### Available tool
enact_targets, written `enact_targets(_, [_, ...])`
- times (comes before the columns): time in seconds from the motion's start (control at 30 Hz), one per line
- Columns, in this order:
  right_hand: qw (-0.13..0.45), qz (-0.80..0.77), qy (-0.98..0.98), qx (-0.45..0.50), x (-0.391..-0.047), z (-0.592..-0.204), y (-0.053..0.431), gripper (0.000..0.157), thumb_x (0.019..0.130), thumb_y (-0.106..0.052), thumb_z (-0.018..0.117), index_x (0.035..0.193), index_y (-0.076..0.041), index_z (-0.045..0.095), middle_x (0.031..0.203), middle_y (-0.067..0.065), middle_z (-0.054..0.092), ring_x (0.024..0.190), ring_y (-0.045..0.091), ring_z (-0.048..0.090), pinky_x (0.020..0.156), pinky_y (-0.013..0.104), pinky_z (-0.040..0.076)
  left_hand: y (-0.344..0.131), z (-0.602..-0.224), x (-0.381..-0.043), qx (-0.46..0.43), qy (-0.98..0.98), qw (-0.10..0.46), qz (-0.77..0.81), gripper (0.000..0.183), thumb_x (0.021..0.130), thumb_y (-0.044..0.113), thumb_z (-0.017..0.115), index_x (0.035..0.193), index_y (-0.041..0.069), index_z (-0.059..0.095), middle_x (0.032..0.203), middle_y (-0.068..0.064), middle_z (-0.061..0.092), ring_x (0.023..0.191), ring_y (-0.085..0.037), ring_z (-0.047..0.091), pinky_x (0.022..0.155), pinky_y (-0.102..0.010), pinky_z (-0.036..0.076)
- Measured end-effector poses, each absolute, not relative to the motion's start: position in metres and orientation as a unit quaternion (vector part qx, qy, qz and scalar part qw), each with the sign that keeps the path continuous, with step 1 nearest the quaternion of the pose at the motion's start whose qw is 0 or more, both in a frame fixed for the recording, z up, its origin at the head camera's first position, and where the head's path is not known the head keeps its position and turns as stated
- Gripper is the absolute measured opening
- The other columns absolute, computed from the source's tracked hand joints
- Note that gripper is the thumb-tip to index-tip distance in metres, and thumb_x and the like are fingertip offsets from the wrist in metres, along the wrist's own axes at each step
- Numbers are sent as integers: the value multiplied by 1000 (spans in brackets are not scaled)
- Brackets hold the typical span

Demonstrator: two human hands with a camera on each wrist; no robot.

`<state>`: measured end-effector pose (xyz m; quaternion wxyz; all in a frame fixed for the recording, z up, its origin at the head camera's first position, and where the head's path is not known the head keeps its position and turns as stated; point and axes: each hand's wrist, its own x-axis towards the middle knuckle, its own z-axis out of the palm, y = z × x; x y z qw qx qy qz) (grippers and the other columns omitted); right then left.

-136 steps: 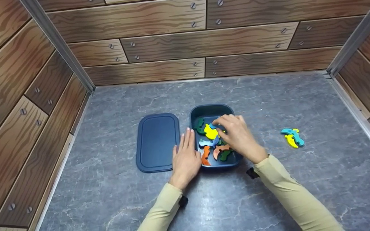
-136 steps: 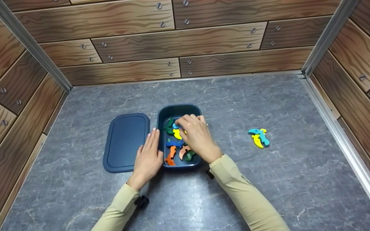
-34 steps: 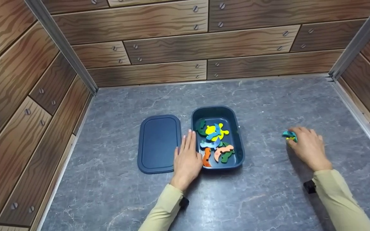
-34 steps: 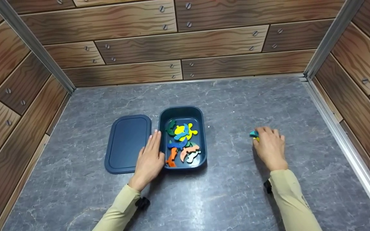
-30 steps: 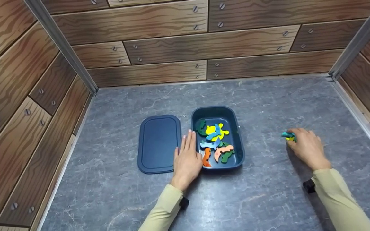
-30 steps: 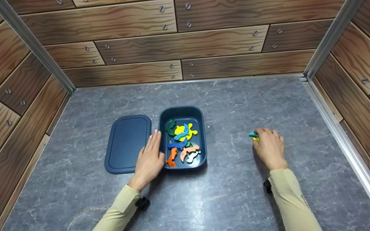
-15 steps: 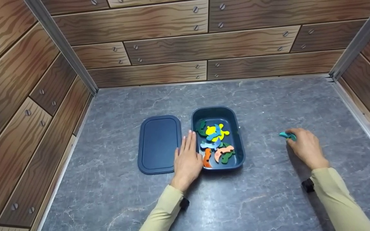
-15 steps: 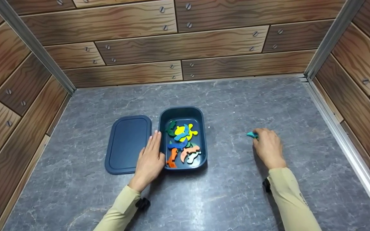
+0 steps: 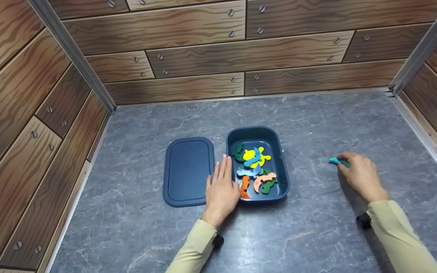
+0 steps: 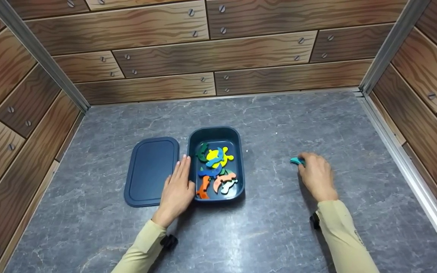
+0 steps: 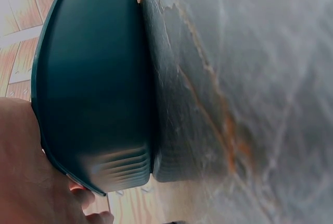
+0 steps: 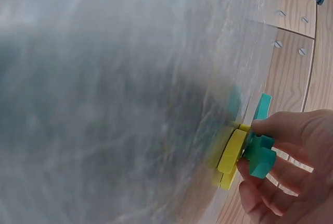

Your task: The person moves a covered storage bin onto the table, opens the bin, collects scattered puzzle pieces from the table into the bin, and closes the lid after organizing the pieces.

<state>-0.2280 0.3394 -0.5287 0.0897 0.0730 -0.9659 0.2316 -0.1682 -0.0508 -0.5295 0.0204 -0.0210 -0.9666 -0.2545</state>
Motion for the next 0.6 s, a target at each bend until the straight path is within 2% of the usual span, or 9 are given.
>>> enact_targets(0.27, [103,236,-963,80,-227,-526,331,28,89,-3,69,116,5,67,108,31,65,86,49,62,66,60,47,-52,-531,-169,-23,-967,22,-253,70,99,21,47,160,21,13,164,6,6,149,-22,12,114,-57,16])
enact_targets(0.6, [125,241,-958,93,-227,-518,315,30,88,-3,70,118,1,67,108,27,66,90,46,62,69,59,47,-51,-529,-168,-23,-967,23,-251,69,99,21,47,160,20,13,164,6,7,149,-22,12,114,-57,16])
